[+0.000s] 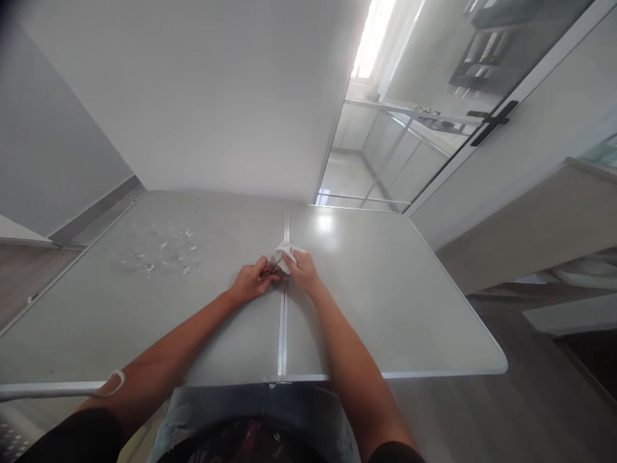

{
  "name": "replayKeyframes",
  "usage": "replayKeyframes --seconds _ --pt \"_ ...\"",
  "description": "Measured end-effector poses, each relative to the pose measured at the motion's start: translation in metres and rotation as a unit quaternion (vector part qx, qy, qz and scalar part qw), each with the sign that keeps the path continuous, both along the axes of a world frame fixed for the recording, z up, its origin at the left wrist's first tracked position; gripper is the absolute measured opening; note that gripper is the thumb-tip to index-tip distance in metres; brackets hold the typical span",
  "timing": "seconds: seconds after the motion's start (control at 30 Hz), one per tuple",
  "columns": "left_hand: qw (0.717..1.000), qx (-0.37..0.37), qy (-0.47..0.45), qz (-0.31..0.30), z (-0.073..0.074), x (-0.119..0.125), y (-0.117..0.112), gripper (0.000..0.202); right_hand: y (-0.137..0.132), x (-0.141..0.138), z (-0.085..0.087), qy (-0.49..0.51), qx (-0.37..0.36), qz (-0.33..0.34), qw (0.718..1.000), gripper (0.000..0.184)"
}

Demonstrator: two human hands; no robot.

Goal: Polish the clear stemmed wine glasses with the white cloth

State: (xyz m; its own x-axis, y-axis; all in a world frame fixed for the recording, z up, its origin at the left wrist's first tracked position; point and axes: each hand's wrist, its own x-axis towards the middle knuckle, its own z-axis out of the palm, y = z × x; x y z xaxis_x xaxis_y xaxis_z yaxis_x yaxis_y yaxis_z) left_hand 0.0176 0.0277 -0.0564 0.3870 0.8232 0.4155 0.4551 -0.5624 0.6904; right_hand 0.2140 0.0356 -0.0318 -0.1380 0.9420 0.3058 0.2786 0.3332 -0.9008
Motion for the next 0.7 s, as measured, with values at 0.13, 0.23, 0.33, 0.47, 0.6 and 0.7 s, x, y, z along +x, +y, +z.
replayKeyframes --seconds 0.13,0.23,0.33,0.47,0.6,0.7 --pt "0.995 -0.043 -0.081 -0.034 0.006 0.003 -0.005 0.038 -0.002 0.004 0.002 0.249 -0.189 -0.040 0.949 0.042" --pt "0.980 -0.115 -0.155 -0.052 0.010 0.006 -0.005 0.043 -0.003 0.001 0.007 0.346 -0.226 0.001 0.911 0.034" --pt "0.957 -0.169 -0.230 -0.061 0.010 0.009 -0.002 0.044 0.000 -0.002 0.008 0.412 -0.222 0.033 0.883 0.029" --pt "0.922 -0.222 -0.312 -0.059 0.008 0.011 0.003 0.044 0.004 -0.007 0.003 0.457 -0.243 0.052 0.854 0.029" --pt "0.915 -0.231 -0.329 -0.033 0.007 0.011 0.008 0.046 0.001 -0.019 -0.005 0.428 -0.180 -0.027 0.885 0.035" --pt "0.922 -0.223 -0.316 0.008 0.006 0.009 0.011 0.044 -0.006 -0.025 -0.008 0.342 -0.102 -0.079 0.931 0.040"
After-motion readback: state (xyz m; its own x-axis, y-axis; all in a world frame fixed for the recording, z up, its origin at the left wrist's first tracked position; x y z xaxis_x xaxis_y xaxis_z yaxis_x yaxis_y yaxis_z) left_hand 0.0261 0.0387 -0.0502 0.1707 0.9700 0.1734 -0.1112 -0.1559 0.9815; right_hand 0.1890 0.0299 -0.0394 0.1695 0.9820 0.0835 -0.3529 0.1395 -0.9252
